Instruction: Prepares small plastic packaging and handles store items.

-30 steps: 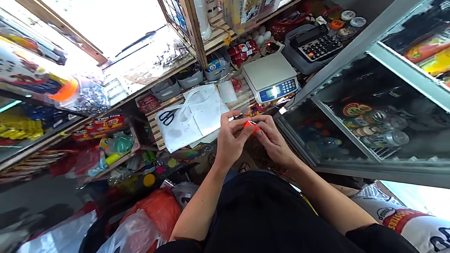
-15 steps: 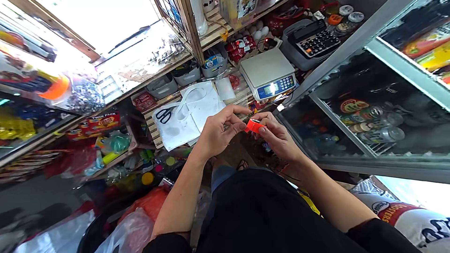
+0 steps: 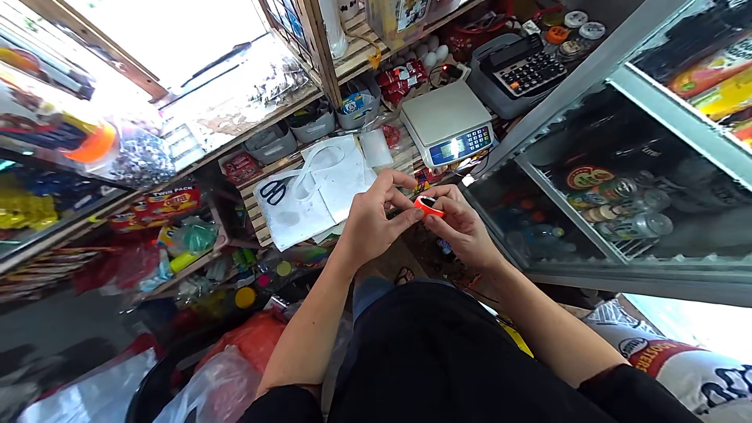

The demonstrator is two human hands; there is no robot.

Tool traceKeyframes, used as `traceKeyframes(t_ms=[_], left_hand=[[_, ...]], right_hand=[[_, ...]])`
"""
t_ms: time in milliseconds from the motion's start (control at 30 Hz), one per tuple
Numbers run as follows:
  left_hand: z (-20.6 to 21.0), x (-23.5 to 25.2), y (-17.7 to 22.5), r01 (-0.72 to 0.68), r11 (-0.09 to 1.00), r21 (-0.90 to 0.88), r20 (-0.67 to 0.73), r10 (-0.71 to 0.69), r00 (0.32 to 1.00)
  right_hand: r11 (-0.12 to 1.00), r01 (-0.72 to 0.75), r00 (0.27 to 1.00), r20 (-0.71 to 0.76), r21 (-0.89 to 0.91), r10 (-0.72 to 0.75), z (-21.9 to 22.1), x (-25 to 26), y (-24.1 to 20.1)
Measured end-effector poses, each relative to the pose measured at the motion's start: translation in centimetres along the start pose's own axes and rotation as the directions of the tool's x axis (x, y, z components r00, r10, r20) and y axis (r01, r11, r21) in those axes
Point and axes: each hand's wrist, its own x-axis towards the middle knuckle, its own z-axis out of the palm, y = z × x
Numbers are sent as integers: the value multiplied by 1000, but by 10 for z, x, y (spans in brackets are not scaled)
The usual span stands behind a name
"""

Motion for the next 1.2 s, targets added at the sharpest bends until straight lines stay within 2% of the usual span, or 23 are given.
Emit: traceKeyframes(t_ms=[67,167,233,300,367,433,467,533,600,667,733,833,900,967,1000,1033,1100,1133,1200], left_hand=[[6,0,-1,-17,999,31,-42,19,999],[12,-2,0,60,994,90,-98,-51,994],[13,-1,-4,154,984,92,-116,-143,983],[12,2,-12,288,957,-28,-70,-290,954],[8,5,-23,448,841,-304,159,-419,894],[12,4,-34,579,623,-526,392,-427,815],[17,2,-39,616,521,-590,446,-426,787],[24,0,-42,622,444,-645,452,-434,779],[33,-3,-45,600,476,-643,420,-435,796],[43,-4,-45,589,566,-577,380,-452,807],[58,-2,-47,608,602,-517,333,-513,791],[84,-7,-67,700,476,-532,373,-611,698],[106,-20,-83,771,374,-516,417,-676,607],[125,-36,-92,800,365,-476,406,-716,568],[132,-43,-94,781,413,-468,366,-714,597],[136,-47,-95,730,508,-458,301,-684,664],[133,-51,-99,563,725,-398,174,-542,822],[128,-50,-101,480,796,-369,135,-465,875],[114,-51,-105,402,852,-335,120,-385,915]], right_hand=[[999,21,1000,-10,-37,-21,2,-1,1],[994,31,999,-39,-105,-36,4,-4,2],[987,35,998,-52,-154,-44,3,-6,4],[988,40,998,-43,-150,-47,2,-8,6],[994,50,999,-13,-92,-52,1,-11,9],[998,49,999,15,-40,-49,1,-14,11],[999,46,999,19,-27,-45,0,-15,13],[999,37,999,3,9,-37,-4,-16,18],[999,35,999,-23,21,-34,-7,-18,23],[1000,4,999,-53,9,-3,-10,-22,31],[999,-52,995,-83,10,53,-13,-29,42],[989,-135,986,-105,-53,129,-19,-48,59],[947,-189,980,-112,-261,165,-25,-64,68],[874,-199,979,-125,-443,160,-26,-79,78],[856,-204,979,-126,-475,163,-28,-85,81],[859,-208,978,-120,-468,171,-29,-89,82],[880,-236,971,-122,-412,203,-29,-91,82],[883,-262,965,-131,-389,229,-27,-90,80],[887,-287,958,-113,-363,264,-22,-81,76]])
